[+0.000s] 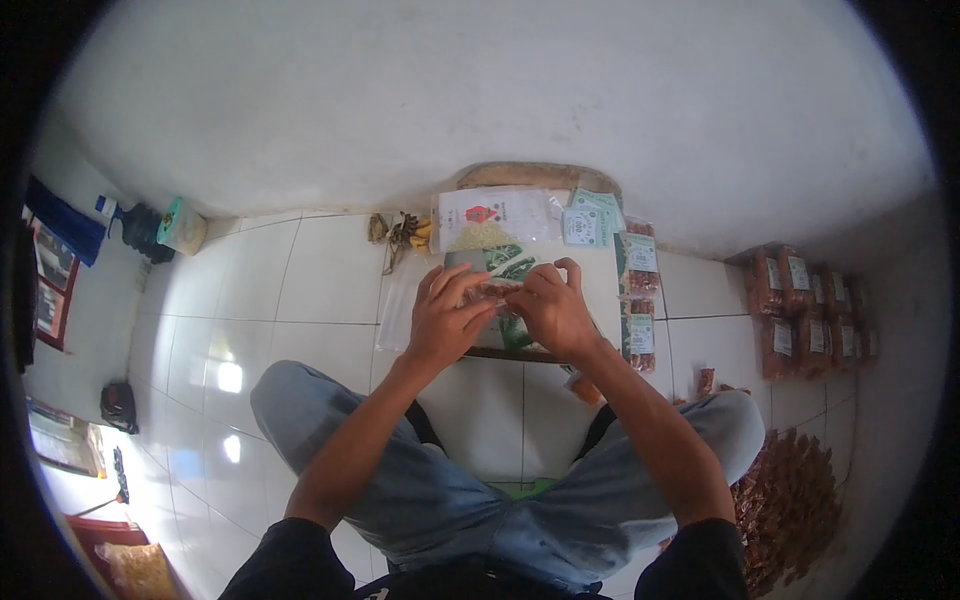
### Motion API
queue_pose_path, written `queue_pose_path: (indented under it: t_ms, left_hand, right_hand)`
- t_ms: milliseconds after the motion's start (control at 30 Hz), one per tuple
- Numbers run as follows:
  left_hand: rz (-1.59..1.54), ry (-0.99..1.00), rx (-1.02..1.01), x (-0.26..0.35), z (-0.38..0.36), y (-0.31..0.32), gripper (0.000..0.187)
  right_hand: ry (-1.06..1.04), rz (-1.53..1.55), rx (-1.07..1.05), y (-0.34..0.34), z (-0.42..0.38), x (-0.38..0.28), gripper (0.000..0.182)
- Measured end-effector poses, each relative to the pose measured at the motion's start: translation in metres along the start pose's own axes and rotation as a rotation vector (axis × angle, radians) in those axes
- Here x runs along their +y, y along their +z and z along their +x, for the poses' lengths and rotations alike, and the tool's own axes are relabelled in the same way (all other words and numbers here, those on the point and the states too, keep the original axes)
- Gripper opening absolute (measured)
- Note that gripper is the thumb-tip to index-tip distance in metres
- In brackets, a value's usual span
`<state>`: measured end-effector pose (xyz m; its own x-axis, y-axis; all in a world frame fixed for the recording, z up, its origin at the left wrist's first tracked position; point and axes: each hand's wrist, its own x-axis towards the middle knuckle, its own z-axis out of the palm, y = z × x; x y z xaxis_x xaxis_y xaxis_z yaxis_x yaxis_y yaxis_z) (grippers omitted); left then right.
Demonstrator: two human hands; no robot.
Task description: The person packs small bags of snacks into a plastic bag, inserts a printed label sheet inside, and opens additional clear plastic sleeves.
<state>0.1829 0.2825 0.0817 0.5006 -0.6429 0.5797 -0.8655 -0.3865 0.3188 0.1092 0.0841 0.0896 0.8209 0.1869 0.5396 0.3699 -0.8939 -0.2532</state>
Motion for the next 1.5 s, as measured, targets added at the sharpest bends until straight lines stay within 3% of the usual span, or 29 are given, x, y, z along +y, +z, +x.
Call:
queue_pose_path:
  t_ms: [267,533,633,700,733,800,1000,1133,1200,1300,1500]
  left_hand:
    - [-0.056,-0.078,0.023,-0.001,-0.002,0.009,0.01]
    - [-0.122,-0.46,-0.111,0.014,0.001,0.02,0.016]
    - [-0.142,-0.617,-0.183,0.022,0.008,0.019,0.013]
    - [-0.153,-0.64,-0.186,0.018,0.007,0.025,0.013]
    - [-0.163,-0.661,-0.187,0.017,0.006,0.028,0.013]
    - [-0.155,-0.667,-0.216,0.009,0.001,0.03,0.014]
    - [-0.145,-0.759,-0.27,0.014,-0.008,0.024,0.018]
    - [-0.271,-0.829,-0.238,0.014,-0.017,0.029,0.02]
    - [-0.27,-0.796,-0.192,0.017,-0.021,0.031,0.021]
    - [-0.269,-0.773,-0.117,0.024,-0.029,0.037,0.023]
    - [-0.328,-0.776,-0.081,0.03,-0.036,0.036,0.027]
  right_hand:
    - [0.068,0.016,0.013,0.006,-0.004,0.003,0.011]
    - [0.409,0.165,-0.047,0.003,-0.003,-0.001,0.008]
    - [0.327,0.101,0.027,0.006,-0.008,0.0,0.015]
    - [0.093,-0.138,0.021,0.004,-0.014,-0.001,0.021]
    - [0.096,-0.137,0.022,0.002,-0.017,-0.001,0.021]
    - [-0.094,-0.189,0.049,0.0,-0.023,0.001,0.021]
    - [-0.277,-0.269,0.032,0.012,-0.037,0.0,0.03]
    - [-0.217,-0.241,0.078,0.01,-0.039,-0.008,0.029]
    - [-0.008,-0.039,0.062,-0.003,-0.035,-0.012,0.028]
    - [0.127,0.081,0.071,0.001,-0.05,0.002,0.027]
    - [0.208,0.245,0.066,0.024,-0.067,0.008,0.028]
